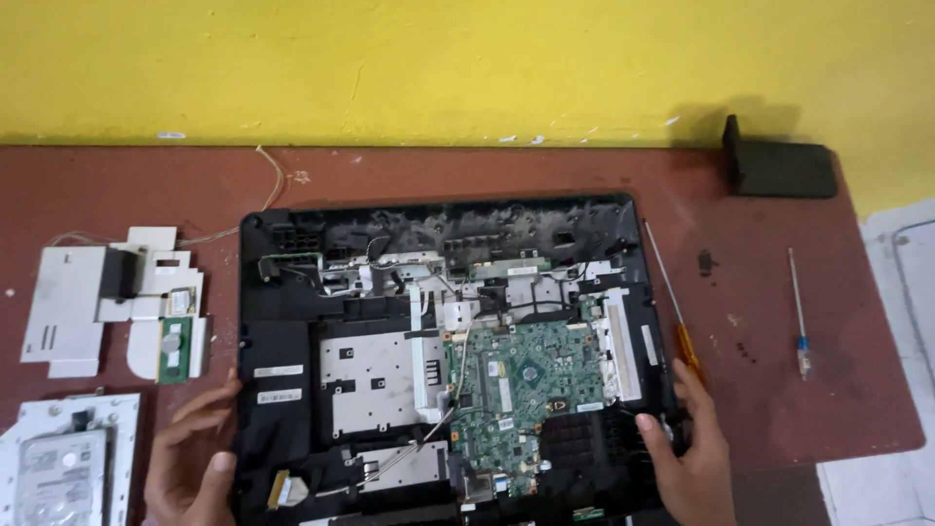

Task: Disassembling an electronic device by removing screws with a screwdriver and disconnecting internal ribbon cables.

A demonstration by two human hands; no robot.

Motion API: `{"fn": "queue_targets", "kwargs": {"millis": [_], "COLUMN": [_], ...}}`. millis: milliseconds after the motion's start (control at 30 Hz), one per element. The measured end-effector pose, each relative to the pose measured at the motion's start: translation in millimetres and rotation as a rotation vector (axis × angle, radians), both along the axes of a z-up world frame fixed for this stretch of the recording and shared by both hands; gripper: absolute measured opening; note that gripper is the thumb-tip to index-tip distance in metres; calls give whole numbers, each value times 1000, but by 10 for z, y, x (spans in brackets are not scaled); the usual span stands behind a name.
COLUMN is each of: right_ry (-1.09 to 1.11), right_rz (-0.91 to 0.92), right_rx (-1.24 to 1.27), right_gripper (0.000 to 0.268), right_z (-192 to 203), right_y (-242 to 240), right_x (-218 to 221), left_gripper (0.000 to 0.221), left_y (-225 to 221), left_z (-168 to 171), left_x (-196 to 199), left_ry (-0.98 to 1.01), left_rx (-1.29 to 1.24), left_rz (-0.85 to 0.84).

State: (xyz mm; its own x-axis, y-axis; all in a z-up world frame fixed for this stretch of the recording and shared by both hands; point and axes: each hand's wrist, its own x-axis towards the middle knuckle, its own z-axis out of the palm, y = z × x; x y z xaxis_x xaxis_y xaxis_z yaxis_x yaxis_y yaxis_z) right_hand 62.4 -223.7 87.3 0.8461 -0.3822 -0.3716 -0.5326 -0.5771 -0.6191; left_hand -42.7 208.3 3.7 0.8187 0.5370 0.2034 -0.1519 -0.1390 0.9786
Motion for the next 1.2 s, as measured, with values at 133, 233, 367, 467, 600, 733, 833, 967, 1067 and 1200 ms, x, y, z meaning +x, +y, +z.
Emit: {"fn": "queue_targets", "kwargs": {"millis": [133,233,367,467,600,733,833,967,1067,1200], "right_ry": [40,-82,-112,-104,-180,-254,-312,-359,-425,-566], "right_rz": [-32,63,105,129,200,211,258,295,332,378], "right_rx": [31,-7,-45,-71,-90,-98,-107,-141,-173,-303], "right_gripper": [76,74,70,69,66,67,65,64,61,51], "right_z": [26,-131,-167,-162,-179,-253,-249,-256,-285,-327], "right_y": [-24,-186,-248,-232,-222,-289,-276,-274,-274,-282], "right_x": [65,43,82,105,57,7,-1,-13,-40,-88], "left_gripper": [32,31,26,26,27,28,29,28,27,29], "left_y": [-20,-124,-205,-248,-306,-307,-340,-350,-318,-274], "left_z": [35,151,279,386,439,348,372,409,389,372], "left_x": [-11,17,70,104,152,159,176,181,171,145], "left_ry": [-33,16,56,135,196,165,122,154,159,182], "left_rx": [-40,-38,53,108,199,154,133,163,170,197], "left_rz": [-66,-63,-116,-124,-82,-68,-34,-32,-41,-69]}}
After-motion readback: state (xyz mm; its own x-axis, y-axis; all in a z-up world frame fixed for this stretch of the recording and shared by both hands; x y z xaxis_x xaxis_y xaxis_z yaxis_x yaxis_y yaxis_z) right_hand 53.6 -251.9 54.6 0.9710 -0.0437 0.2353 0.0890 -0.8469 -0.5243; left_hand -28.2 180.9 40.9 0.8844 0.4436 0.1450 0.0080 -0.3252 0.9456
